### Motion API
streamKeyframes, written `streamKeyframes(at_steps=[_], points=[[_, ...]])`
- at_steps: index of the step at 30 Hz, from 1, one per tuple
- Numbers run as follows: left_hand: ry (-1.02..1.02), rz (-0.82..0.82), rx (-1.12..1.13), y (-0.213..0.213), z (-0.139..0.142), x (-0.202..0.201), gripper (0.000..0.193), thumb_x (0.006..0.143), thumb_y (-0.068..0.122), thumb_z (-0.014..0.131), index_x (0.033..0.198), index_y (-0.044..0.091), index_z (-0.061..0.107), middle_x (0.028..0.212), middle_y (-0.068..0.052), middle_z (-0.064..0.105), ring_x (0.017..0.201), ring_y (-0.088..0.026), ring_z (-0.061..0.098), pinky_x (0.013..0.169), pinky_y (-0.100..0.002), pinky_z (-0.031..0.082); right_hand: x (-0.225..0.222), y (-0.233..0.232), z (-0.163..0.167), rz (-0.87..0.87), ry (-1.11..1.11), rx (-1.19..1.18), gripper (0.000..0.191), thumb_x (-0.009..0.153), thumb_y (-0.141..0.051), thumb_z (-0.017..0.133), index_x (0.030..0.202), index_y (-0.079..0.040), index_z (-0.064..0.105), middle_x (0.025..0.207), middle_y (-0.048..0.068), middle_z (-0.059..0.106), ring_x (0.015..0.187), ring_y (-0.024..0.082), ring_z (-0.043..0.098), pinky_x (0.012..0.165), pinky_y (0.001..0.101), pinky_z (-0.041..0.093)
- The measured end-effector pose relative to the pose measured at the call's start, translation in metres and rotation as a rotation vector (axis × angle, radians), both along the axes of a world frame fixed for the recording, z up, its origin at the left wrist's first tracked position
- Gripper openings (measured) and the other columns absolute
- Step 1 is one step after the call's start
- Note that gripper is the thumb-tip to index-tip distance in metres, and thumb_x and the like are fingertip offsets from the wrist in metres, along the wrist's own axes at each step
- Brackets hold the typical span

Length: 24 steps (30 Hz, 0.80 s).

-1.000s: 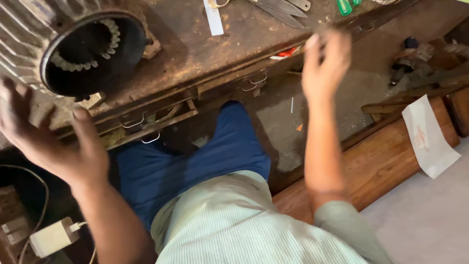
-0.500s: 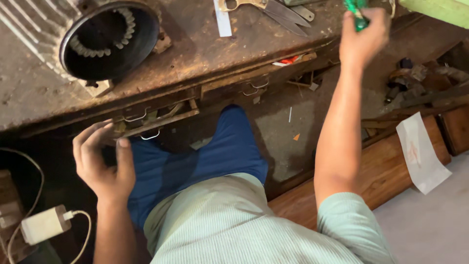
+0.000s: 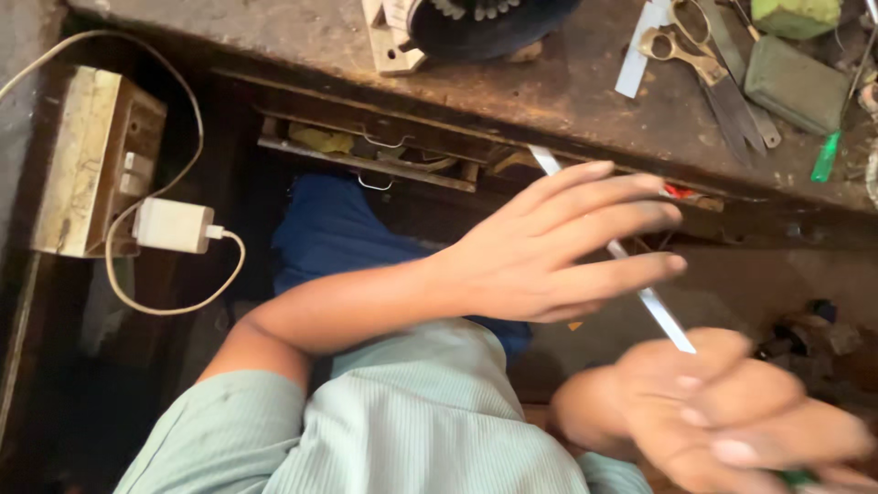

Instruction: The person handles a motor housing and rotor, places a white strip into the housing, and repeatedly aligns and seats the housing onto the rotor. They rotate and adjust the components to fit them together on a cluttered workbench.

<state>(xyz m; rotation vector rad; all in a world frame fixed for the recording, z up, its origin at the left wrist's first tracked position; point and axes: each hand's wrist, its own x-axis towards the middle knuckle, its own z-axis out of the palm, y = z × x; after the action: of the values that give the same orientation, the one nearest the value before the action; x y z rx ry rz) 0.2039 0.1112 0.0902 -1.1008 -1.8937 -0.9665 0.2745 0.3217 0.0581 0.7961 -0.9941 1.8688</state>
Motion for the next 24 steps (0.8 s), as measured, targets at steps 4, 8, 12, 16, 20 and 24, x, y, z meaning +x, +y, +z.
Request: streamKeyframes(at_steps=[4,8,12,16,20,24], points=[[-0.162,-0.156,0.006,0.008,-0.005,-0.018,0.027,0.091,0.031,0.079,0.1,0.012,0.063,0.095,-0.006,0.052,0.089,-0.026,0.054,0.081,-0.042,0.04,-0.009,-0.062,0.016,0.068,-0.034,0.147,0.026,0.096,-0.044,0.055,0.097,-0.019,0.046,0.075,-0.003,0.048,0.061,0.013,0.044,0.068,0.0389,0.04],[0.005,-0.063,0.094,-0.008,-0.019,-0.052,0.038,0.101,0.045,0.078,0.09,0.013,0.059,0.085,-0.004,0.045,0.082,-0.024,0.048,0.076,-0.041,0.034,-0.036,-0.081,0.015,0.224,0.018,0.273,0.043,0.097,-0.06,0.05,0.092,-0.017,0.043,0.072,0.0,0.048,0.063,0.017,0.042,0.07,0.0414,0.038],[0.033,0.017,0.093,-0.023,-0.025,-0.078,0.038,0.102,0.047,0.073,0.094,0.012,0.062,0.086,-0.004,0.047,0.085,-0.025,0.05,0.079,-0.04,0.037,-0.063,-0.086,-0.001,0.275,-0.007,0.281,0.042,0.093,-0.057,0.049,0.087,-0.016,0.044,0.072,0.003,0.047,0.066,0.02,0.039,0.069,0.0429,0.039],[-0.004,0.037,0.112,-0.025,-0.032,-0.086,0.035,0.101,0.044,0.072,0.088,0.013,0.061,0.084,-0.003,0.047,0.083,-0.024,0.051,0.078,-0.039,0.037,-0.077,-0.092,-0.013,0.251,-0.006,0.258,0.059,0.095,-0.073,0.042,0.088,-0.015,0.043,0.072,0.001,0.045,0.068,0.019,0.04,0.069,0.0409,0.039],[-0.017,0.04,0.113,-0.024,-0.053,-0.087,0.045,0.102,0.048,0.076,0.08,0.013,0.058,0.08,-0.004,0.046,0.079,-0.024,0.05,0.076,-0.04,0.037,-0.072,-0.091,-0.023,0.23,0.003,0.3,0.06,0.097,-0.074,0.037,0.089,-0.015,0.042,0.072,0.001,0.043,0.068,0.019,0.039,0.068,0.0396,0.038],[-0.018,0.03,0.111,-0.023,-0.063,-0.084,0.044,0.102,0.048,0.076,0.081,0.013,0.059,0.079,-0.004,0.046,0.078,-0.024,0.051,0.075,-0.04,0.037,-0.063,-0.089,-0.028,0.213,-0.018,0.29,0.059,0.098,-0.073,0.039,0.087,-0.015,0.044,0.068,0.001,0.043,0.065,0.019,0.039,0.068,0.0403,0.037]])
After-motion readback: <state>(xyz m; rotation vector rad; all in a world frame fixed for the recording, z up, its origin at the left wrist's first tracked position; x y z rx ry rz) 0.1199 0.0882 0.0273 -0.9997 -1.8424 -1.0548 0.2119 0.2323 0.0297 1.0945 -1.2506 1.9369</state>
